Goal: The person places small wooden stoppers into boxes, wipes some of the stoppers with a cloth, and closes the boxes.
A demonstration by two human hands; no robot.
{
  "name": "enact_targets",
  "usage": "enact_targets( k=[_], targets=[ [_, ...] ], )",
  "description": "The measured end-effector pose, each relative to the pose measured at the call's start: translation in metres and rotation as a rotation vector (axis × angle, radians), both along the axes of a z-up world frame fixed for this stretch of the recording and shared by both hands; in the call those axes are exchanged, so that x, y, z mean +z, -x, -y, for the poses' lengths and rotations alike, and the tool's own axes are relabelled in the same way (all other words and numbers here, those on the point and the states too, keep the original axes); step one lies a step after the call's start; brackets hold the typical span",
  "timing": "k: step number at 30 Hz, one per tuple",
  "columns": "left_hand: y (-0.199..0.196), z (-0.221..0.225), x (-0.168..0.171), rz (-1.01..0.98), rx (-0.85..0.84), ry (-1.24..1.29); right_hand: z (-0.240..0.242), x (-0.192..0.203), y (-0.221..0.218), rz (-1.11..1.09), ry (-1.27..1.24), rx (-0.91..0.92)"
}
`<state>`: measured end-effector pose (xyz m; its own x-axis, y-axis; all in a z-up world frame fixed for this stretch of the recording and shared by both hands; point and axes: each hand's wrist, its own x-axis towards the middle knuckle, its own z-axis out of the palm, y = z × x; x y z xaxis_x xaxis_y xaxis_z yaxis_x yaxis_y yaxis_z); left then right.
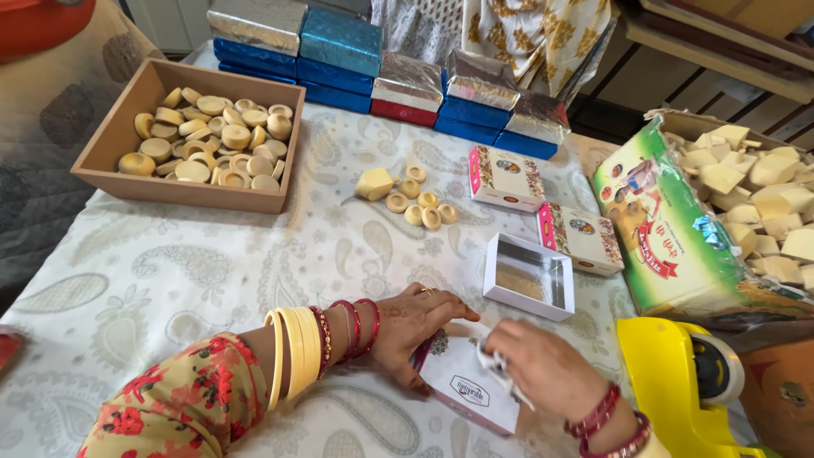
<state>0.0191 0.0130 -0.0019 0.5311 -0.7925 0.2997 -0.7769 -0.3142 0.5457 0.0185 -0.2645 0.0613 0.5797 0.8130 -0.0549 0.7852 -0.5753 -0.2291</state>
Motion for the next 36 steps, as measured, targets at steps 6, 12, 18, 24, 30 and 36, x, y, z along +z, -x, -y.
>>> enact_targets(
  k=[6, 12, 18, 24, 30, 36],
  targets=[
    [0.0, 0.0, -0.01, -0.004, 0.048, 0.06, -0.032, -0.039, 0.0, 0.388, -0.212, -0.143],
    [-0.003, 0.003, -0.009, 0.001, 0.041, 0.119, -0.049, -0.034, 0.027, 0.287, -0.328, 0.11],
    [0.002, 0.005, 0.003, -0.009, 0.044, 0.048, -0.051, -0.01, 0.031, 0.0, -0.334, 0.286],
    [0.002, 0.005, 0.006, -0.032, 0.021, 0.007, -0.007, 0.023, 0.019, -0.279, 0.078, 0.157],
    [0.002, 0.005, 0.005, -0.004, 0.036, -0.008, 0.01, 0.009, -0.004, -0.199, 0.065, -0.091],
    [-0.001, 0.005, -0.006, -0.052, 0.079, 0.032, -0.033, -0.033, -0.002, 0.16, -0.274, -0.006]
  ],
)
